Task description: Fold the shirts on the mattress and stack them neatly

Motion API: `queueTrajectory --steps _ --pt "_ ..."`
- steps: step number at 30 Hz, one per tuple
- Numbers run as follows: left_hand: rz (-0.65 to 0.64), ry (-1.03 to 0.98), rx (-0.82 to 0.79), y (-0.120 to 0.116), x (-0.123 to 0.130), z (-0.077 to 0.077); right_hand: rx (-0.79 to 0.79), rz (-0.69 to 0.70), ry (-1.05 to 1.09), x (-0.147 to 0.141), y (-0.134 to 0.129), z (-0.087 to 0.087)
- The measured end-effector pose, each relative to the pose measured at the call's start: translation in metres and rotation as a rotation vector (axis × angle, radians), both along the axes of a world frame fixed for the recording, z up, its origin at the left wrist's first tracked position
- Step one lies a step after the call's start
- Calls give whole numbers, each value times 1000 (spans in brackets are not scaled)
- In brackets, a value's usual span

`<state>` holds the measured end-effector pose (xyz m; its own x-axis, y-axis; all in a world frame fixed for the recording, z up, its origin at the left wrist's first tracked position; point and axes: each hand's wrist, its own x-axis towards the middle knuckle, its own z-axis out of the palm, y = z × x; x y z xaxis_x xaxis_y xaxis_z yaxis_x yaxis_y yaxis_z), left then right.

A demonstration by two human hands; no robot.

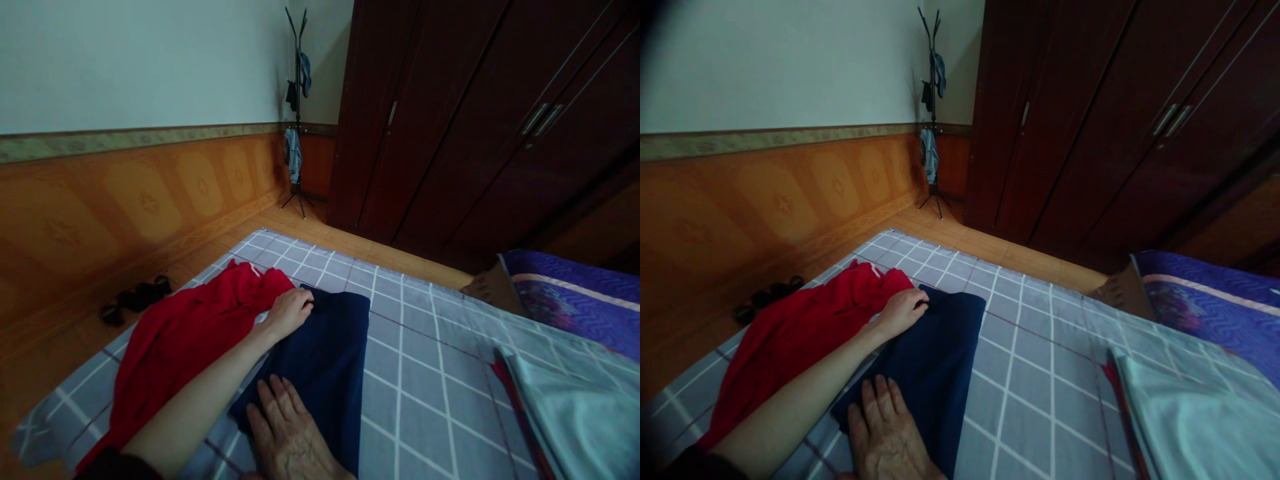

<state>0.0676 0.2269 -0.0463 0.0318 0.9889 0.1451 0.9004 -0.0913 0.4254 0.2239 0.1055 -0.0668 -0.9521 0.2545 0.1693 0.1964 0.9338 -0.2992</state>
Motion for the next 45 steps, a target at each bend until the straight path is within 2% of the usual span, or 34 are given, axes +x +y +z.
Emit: queueTrajectory --steps 3,5,7,9,11,13,15,16,17,22,28,31,34,37,40,43,45 --pt "150 -9 24 20 -12 -13 107 -10 66 -6 2 -19" --pt "228 -14 56 25 -20 -17 171 -47 114 -10 1 -33" --pt "267 -17 110 25 -24 -17 238 -90 184 -14 0 -44" --pt "247 -16 173 20 -23 -13 305 -129 288 -17 -1 -49" --pt "153 -13 215 14 -18 -9 353 -175 400 -20 -1 -49" --pt "-5 3 216 9 -12 -8 381 -219 476 -21 -1 -46" --pt "-127 27 204 7 -9 -10 393 -210 478 -20 0 -42" --pt "-145 38 204 7 -9 -12 393 -191 457 -19 1 -40" --pt "-128 46 211 8 -9 -14 387 -172 426 -18 2 -39" --pt "114 70 257 20 -14 -24 320 -105 287 -14 3 -42" --pt "192 109 209 32 -21 -32 213 -73 141 -11 1 -44" --pt "213 114 206 31 -23 -26 165 -50 96 -8 2 -39" --pt "161 110 212 23 -15 -13 55 -11 42 -3 4 -24" --pt "-17 106 200 10 3 -3 -70 33 -3 3 5 -1" --pt "-209 154 81 1 18 -4 -150 29 -28 7 3 16" --pt "-239 196 0 1 23 -5 -175 1 -8 9 -1 20" --pt "-224 205 -4 9 24 1 -163 -21 19 9 -4 18"
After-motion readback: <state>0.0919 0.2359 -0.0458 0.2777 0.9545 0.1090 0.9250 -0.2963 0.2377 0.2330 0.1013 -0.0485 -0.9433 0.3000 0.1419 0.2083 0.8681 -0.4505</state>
